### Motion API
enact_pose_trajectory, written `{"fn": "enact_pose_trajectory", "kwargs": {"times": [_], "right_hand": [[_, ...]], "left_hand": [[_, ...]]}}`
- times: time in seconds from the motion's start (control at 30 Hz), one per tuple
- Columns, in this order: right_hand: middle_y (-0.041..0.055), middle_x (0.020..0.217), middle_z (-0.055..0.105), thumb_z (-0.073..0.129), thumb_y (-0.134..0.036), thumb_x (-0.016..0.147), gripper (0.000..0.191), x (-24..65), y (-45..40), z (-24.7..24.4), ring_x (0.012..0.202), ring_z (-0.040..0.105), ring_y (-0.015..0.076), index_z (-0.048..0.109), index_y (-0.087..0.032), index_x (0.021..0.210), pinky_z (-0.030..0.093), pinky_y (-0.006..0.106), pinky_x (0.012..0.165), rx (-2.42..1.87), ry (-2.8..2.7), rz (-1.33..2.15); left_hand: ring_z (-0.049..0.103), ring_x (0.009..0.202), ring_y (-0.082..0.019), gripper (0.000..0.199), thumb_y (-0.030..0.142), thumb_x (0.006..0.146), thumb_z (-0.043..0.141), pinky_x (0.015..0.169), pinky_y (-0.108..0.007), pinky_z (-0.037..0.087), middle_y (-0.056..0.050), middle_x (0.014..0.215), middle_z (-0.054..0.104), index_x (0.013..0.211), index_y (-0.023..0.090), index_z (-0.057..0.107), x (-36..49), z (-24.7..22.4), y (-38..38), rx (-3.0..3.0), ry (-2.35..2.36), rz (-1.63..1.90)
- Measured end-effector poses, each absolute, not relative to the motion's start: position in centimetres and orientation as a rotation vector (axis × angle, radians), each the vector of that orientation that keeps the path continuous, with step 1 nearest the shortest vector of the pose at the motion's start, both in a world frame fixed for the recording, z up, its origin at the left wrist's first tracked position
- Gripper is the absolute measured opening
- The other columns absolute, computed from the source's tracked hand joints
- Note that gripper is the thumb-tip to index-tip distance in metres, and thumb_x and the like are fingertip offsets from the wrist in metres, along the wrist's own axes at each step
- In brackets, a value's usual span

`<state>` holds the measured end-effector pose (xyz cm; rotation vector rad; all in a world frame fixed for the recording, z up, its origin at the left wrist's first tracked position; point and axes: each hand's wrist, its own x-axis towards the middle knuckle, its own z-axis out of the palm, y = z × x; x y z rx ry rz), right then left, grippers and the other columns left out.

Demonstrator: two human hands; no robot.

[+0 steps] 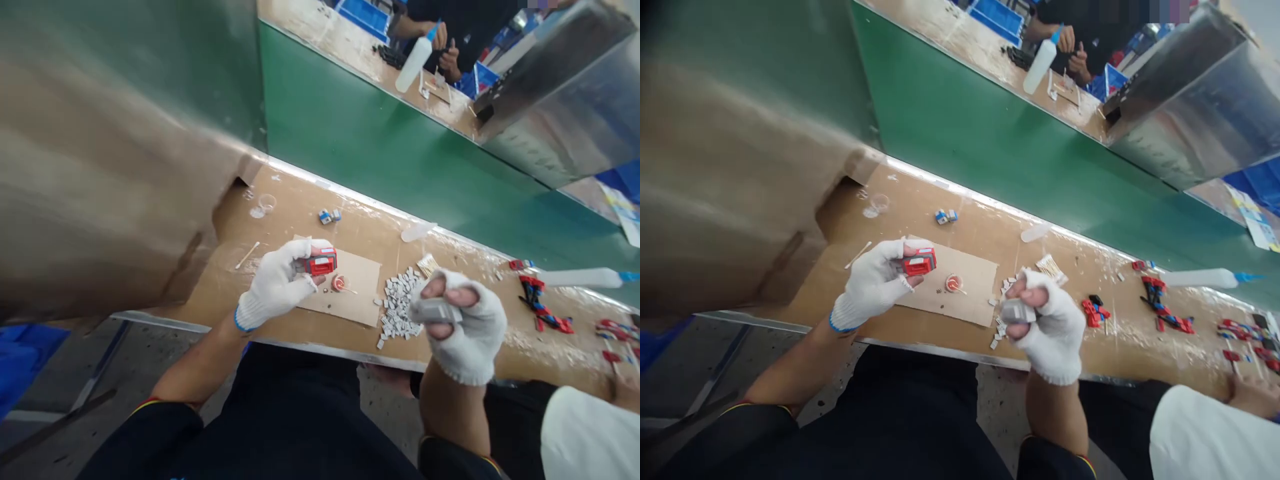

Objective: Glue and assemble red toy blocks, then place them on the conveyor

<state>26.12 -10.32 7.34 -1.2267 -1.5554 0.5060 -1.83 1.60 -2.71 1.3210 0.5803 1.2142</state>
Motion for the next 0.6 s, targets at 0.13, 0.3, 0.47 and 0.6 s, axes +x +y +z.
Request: {"fn": "enact_pose_trajectory", "kwargs": {"times": [0.13,0.3,0.47,0.6], "right_hand": [[0.0034,0.091,0.075,0.092,-0.054,0.099,0.036,21.0,-15.4,4.9,0.064,0.068,0.0214,0.08,-0.041,0.13,0.057,0.032,0.042,-1.081,-1.092,0.632],[-0.003,0.094,0.078,0.099,-0.064,0.092,0.042,18.5,-16.0,2.6,0.05,0.053,0.0107,0.078,-0.04,0.119,0.043,0.022,0.036,-1.052,-0.772,0.725],[-0.0022,0.097,0.077,0.098,-0.06,0.094,0.037,19.4,-16.3,1.5,0.066,0.067,0.0154,0.077,-0.043,0.119,0.055,0.024,0.046,-1.036,-0.799,0.701],[-0.0002,0.1,0.074,0.096,-0.05,0.099,0.036,19.7,-16.6,1.0,0.086,0.077,0.0206,0.076,-0.042,0.128,0.068,0.031,0.06,-1.14,-1.007,0.45]], "left_hand": [[0.094,0.111,-0.029,0.038,0.016,0.089,0.1,0.091,-0.036,0.081,-0.011,0.133,0.092,0.123,0.025,0.084,-0.7,-0.9,-2.7,1.245,0.462,1.15],[0.094,0.097,-0.026,0.034,0.02,0.085,0.105,0.086,-0.03,0.079,-0.01,0.12,0.095,0.112,0.021,0.086,-0.3,0.4,-6.3,1.067,0.637,0.983],[0.095,0.101,-0.031,0.042,0.029,0.08,0.109,0.086,-0.032,0.08,-0.011,0.122,0.094,0.115,0.021,0.086,-0.4,0.0,-7.5,0.972,0.733,0.844],[0.092,0.121,-0.039,0.052,0.033,0.081,0.108,0.099,-0.044,0.081,-0.013,0.137,0.091,0.128,0.025,0.086,-0.6,-0.2,-8.0,0.92,0.653,0.759]]}}
